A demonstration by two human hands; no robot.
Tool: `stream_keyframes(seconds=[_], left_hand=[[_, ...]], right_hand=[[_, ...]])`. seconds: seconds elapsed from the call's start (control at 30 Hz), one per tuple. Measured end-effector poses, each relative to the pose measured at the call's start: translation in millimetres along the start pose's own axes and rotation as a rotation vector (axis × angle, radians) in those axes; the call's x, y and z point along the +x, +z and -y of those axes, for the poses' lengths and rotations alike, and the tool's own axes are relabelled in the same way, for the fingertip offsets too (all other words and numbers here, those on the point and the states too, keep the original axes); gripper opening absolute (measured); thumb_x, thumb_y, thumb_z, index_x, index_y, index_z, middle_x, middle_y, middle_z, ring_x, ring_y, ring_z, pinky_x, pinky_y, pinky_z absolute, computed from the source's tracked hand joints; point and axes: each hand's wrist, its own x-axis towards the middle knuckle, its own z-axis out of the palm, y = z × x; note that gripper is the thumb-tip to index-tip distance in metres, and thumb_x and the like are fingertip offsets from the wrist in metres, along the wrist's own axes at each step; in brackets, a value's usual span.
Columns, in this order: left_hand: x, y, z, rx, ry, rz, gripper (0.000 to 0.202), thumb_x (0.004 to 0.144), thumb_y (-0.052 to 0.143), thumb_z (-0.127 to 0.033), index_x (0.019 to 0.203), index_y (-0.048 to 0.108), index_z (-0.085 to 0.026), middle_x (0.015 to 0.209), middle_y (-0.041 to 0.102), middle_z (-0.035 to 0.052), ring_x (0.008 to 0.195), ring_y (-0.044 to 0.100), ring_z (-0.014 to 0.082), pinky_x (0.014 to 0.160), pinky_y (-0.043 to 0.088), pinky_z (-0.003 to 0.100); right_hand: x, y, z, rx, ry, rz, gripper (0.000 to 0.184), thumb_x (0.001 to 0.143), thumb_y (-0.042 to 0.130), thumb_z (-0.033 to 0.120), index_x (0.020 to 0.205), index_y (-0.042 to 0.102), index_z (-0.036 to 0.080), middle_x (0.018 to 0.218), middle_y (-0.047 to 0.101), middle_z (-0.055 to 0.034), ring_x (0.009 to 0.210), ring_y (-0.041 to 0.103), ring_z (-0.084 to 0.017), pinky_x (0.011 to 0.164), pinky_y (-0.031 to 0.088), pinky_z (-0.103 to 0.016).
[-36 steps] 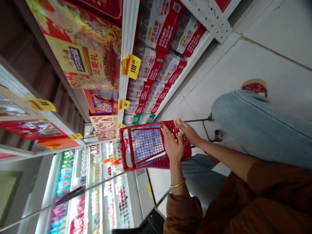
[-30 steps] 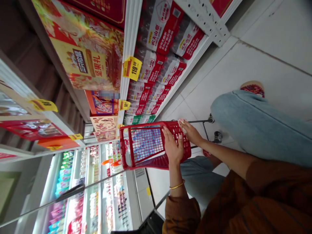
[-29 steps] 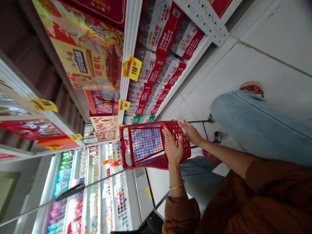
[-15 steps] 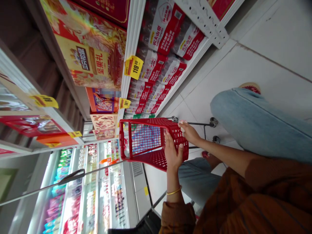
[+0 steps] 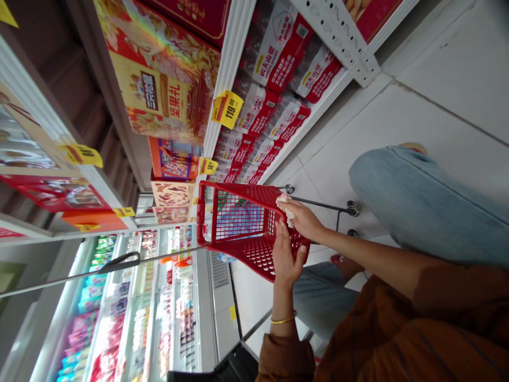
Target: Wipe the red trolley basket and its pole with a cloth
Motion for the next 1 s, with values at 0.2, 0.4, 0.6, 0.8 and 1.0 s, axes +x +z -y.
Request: stream_keyframes(seconds=[0.2,0.4,0.6,0.8,1.0], left_hand=[[-18.2,-0.3,1.6,-0.035,0.090,0.016,0.074,0.094,0.032,-0.050,0.151,0.006,-0.012,0.158,0.015,0.0140,0.146,0.010,0.0270,0.117,0.024,0.047],[-27.7,4.8,-2.7,-0.008,0.145,-0.009,0.078,0.094,0.032,-0.054,0.151,0.002,-0.010,0.158,0.010,0.0177,0.146,0.005,0.0312,0.116,0.023,0.052],[4.9,7.3,-26.6,-0.069,-0.134,-0.247,0.078,0.095,0.017,-0.059,0.150,-0.003,-0.007,0.158,0.001,0.0198,0.146,0.002,0.0279,0.118,0.016,0.049],[42.1,17.9,-45.4,-0.155,-0.385,-0.303,0.070,0.098,0.009,-0.049,0.149,0.006,-0.002,0.156,0.010,0.0225,0.146,0.009,0.0236,0.118,0.020,0.044],[28.0,21.7,-50.2,-0.042,-0.241,-0.292,0.072,0.097,0.015,-0.052,0.150,0.002,-0.006,0.157,0.008,0.0211,0.146,0.009,0.0259,0.117,0.023,0.045]], right_hand=[[6.4,-14.0,7.9,0.047,-0.093,0.149,0.070,0.065,0.043,-0.001,0.128,0.059,0.024,0.135,0.056,-0.0028,0.127,0.050,-0.020,0.112,0.035,-0.039],[1.5,-20.9,13.7,0.037,-0.153,0.185,0.057,0.075,0.045,0.003,0.126,0.060,0.024,0.129,0.061,-0.0051,0.122,0.054,-0.020,0.107,0.040,-0.039],[-1.4,-33.2,19.0,0.051,-0.096,0.180,0.052,0.079,0.046,0.007,0.127,0.060,0.022,0.132,0.059,-0.0060,0.124,0.053,-0.021,0.109,0.039,-0.040],[-19.7,-36.5,16.2,0.151,-0.118,0.254,0.042,0.091,0.047,0.024,0.132,0.055,0.024,0.138,0.053,-0.0060,0.129,0.048,-0.020,0.114,0.033,-0.042],[-22.4,-20.5,0.5,0.244,-0.158,0.219,0.052,0.092,0.048,0.046,0.139,0.046,0.024,0.145,0.046,-0.0060,0.134,0.042,-0.022,0.115,0.031,-0.042]])
